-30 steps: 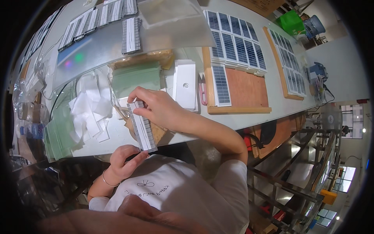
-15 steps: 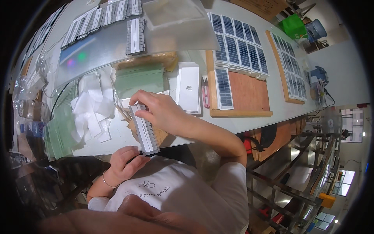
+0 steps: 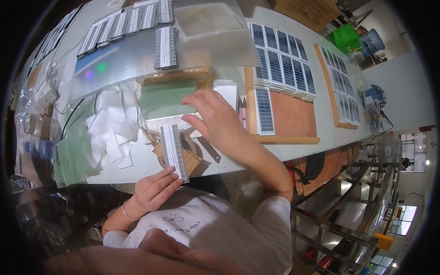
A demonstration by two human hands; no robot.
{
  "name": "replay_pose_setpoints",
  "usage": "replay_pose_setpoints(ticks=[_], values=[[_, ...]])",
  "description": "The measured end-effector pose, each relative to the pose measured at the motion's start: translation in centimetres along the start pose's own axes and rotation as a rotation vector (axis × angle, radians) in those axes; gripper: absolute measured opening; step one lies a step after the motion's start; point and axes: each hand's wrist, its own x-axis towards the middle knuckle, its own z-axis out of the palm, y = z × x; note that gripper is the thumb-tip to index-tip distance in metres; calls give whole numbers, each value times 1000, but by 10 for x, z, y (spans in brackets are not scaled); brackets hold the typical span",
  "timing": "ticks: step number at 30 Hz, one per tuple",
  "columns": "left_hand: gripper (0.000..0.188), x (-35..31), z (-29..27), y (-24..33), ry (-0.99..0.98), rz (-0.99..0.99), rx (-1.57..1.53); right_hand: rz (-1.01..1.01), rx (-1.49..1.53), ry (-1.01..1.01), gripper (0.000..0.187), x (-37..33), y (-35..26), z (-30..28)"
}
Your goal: The person assembles mini solar panels by layering solar cell strips with protective film and backing sheets by hand, aligning the components, and stacking the assembled panels onto a wooden board.
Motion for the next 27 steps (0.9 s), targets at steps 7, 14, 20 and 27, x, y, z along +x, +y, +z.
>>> replay_pose_setpoints(ticks=[7, 14, 20, 27], values=[[25, 4, -1, 1, 5, -7, -5, 125, -286, 69, 29, 1, 40, -24], [27, 4, -1, 3, 3, -14, 0, 166, -358, -38, 39, 4, 89, -26], [27, 3, -1, 2, -3, -9, 2, 50, -633, 97, 41, -8, 77, -9], [27, 3, -1, 3, -15, -6, 2, -43, -850, 75, 42, -23, 43, -11]])
